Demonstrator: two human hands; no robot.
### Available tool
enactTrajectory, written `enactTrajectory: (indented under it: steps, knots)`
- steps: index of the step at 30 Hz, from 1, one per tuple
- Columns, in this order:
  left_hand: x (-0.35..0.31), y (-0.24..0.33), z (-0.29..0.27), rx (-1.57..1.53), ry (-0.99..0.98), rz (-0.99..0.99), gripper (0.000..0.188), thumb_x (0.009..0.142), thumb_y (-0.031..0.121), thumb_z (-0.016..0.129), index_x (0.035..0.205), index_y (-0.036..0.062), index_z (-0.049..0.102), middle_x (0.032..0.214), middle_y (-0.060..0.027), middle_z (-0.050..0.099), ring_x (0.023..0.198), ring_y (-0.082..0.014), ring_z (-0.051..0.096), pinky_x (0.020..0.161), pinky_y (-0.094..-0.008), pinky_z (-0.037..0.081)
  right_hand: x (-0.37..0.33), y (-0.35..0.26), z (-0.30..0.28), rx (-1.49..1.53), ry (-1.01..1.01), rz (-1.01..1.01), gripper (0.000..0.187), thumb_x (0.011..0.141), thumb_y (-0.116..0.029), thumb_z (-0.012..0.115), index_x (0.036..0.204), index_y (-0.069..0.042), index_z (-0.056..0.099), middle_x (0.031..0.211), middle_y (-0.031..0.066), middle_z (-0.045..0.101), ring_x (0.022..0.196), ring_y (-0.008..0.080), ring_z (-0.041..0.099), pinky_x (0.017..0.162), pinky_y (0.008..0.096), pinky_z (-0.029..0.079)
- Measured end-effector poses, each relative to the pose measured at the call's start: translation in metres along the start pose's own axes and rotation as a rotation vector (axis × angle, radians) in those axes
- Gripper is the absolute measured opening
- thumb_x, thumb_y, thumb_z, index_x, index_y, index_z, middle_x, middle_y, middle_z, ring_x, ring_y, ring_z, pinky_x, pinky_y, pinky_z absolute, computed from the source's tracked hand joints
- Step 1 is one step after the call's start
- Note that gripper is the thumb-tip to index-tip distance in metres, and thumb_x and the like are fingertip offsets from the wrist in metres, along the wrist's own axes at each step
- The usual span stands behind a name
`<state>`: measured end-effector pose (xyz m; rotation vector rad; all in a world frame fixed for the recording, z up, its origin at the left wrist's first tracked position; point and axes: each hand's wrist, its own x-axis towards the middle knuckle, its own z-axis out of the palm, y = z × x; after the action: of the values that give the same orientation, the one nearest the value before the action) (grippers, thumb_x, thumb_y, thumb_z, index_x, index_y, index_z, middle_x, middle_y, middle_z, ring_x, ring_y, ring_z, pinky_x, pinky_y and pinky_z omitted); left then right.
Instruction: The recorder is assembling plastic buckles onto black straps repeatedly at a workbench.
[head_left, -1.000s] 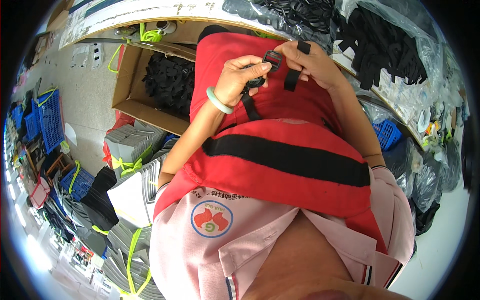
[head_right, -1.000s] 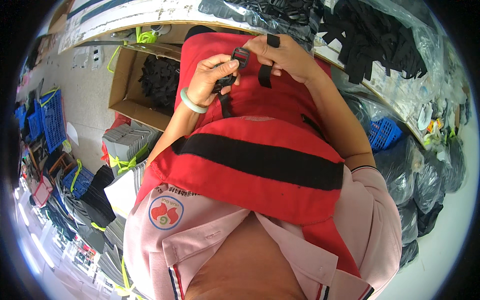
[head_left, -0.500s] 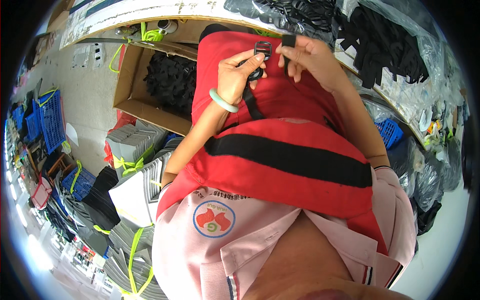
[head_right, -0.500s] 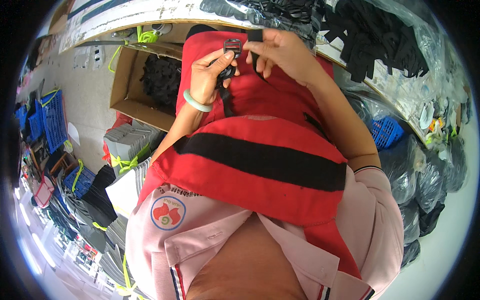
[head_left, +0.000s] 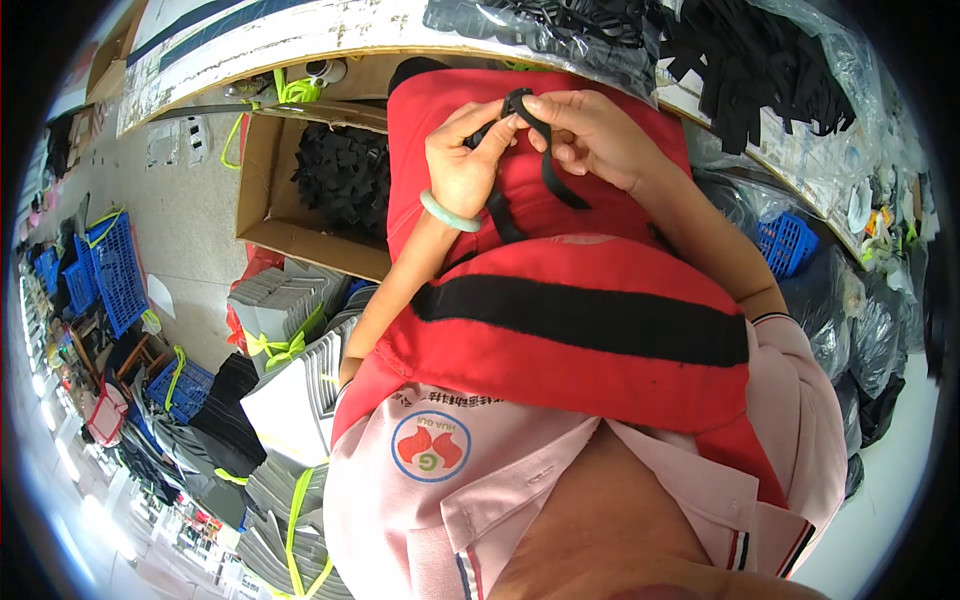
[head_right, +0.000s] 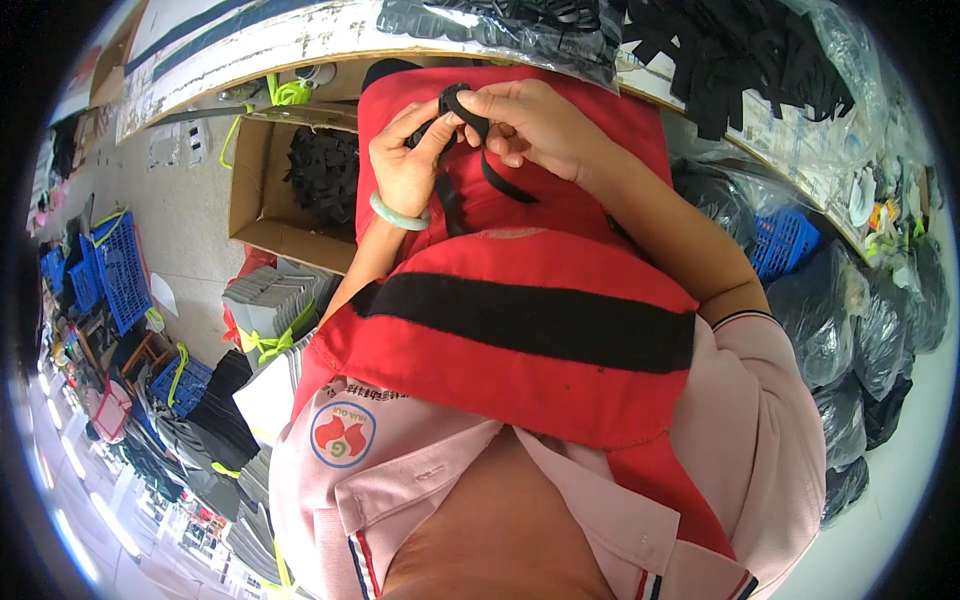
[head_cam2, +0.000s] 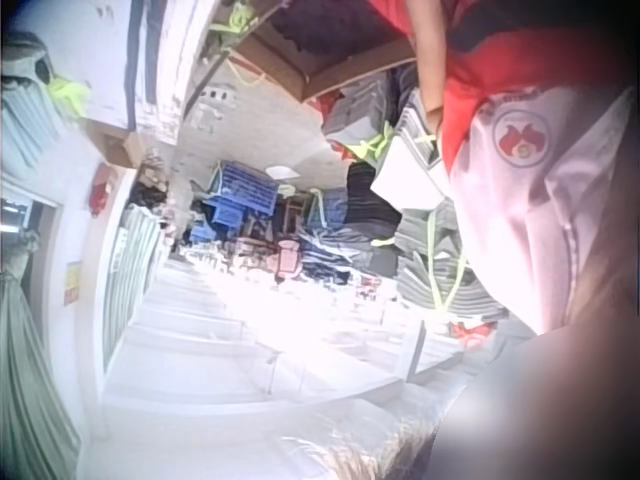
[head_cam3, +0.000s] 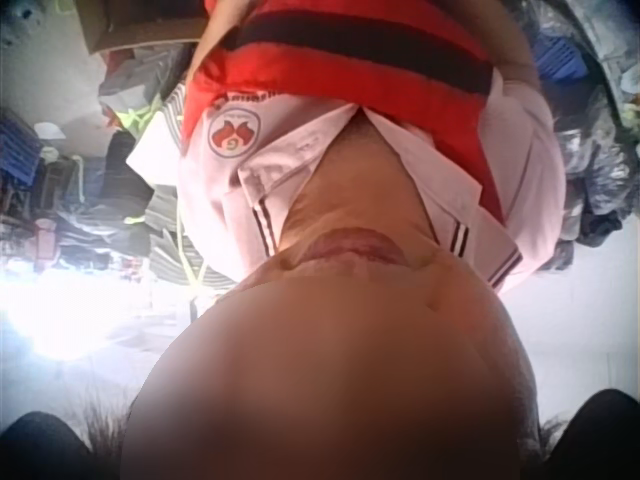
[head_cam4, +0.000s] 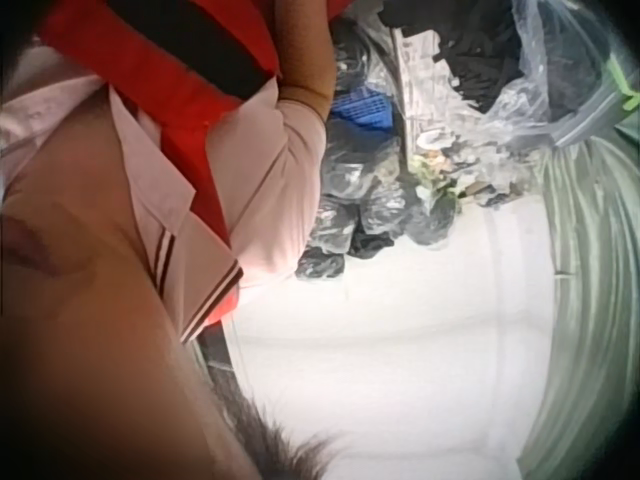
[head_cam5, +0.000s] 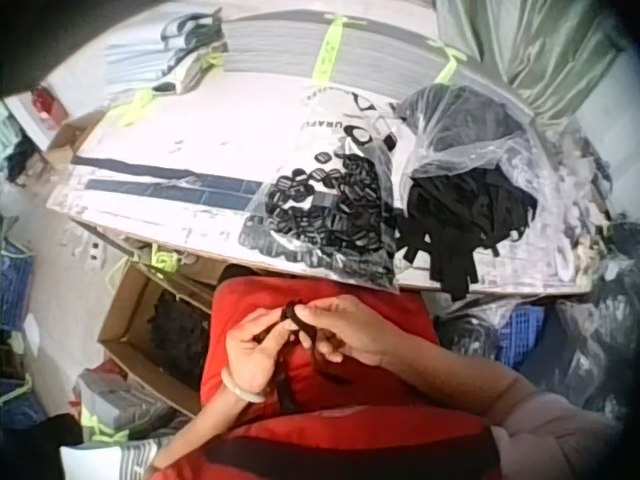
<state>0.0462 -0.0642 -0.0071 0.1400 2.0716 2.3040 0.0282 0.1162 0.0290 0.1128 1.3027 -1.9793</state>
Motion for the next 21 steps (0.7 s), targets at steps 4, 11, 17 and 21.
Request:
enactTrajectory:
  steps: [4,11,17,21]
  knots:
    - [0.003,-0.004,-0.003,0.195,-0.014,0.173,0.020,0.080,-0.003,0.068,0.099,-0.0005,0.070,0.081,-0.0085,0.065,0.070,-0.0156,0.061,0.064,-0.0262,0.048,0.003,0.008,-0.003,0.096,0.109,-0.030,0.031,0.094,-0.033,0.059,0.097,-0.002,0.062,0.077,0.0007,0.058,0.052,0.0041,0.047,0.042,0.0173,0.035]
    - [0.003,-0.006,-0.008,0.419,-0.059,0.332,0.018,0.078,-0.002,0.069,0.096,0.0012,0.070,0.081,-0.0114,0.065,0.071,-0.0228,0.064,0.065,-0.0308,0.051,0.005,0.016,-0.005,0.189,0.163,-0.095,0.032,0.092,-0.029,0.063,0.111,-0.006,0.055,0.078,0.0007,0.056,0.051,0.0029,0.042,0.042,0.0161,0.031]
    - [-0.002,-0.012,-0.008,0.520,-0.068,0.381,0.022,0.077,-0.002,0.069,0.099,0.0020,0.070,0.082,-0.0118,0.065,0.071,-0.0226,0.064,0.063,-0.0306,0.050,0.007,0.026,0.000,0.288,0.134,-0.082,0.028,0.092,-0.029,0.063,0.105,-0.006,0.058,0.080,-0.0004,0.056,0.053,0.0020,0.042,0.047,0.0167,0.034]
    - [0.000,0.002,-0.012,0.117,-0.034,-0.094,0.024,0.082,0.000,0.068,0.106,0.0005,0.068,0.084,-0.0081,0.067,0.067,-0.0150,0.064,0.053,-0.0235,0.048,0.010,0.028,-0.006,0.089,0.174,-0.137,0.023,0.092,-0.027,0.062,0.100,-0.005,0.061,0.082,-0.0009,0.059,0.063,0.0035,0.052,0.057,0.0177,0.041]
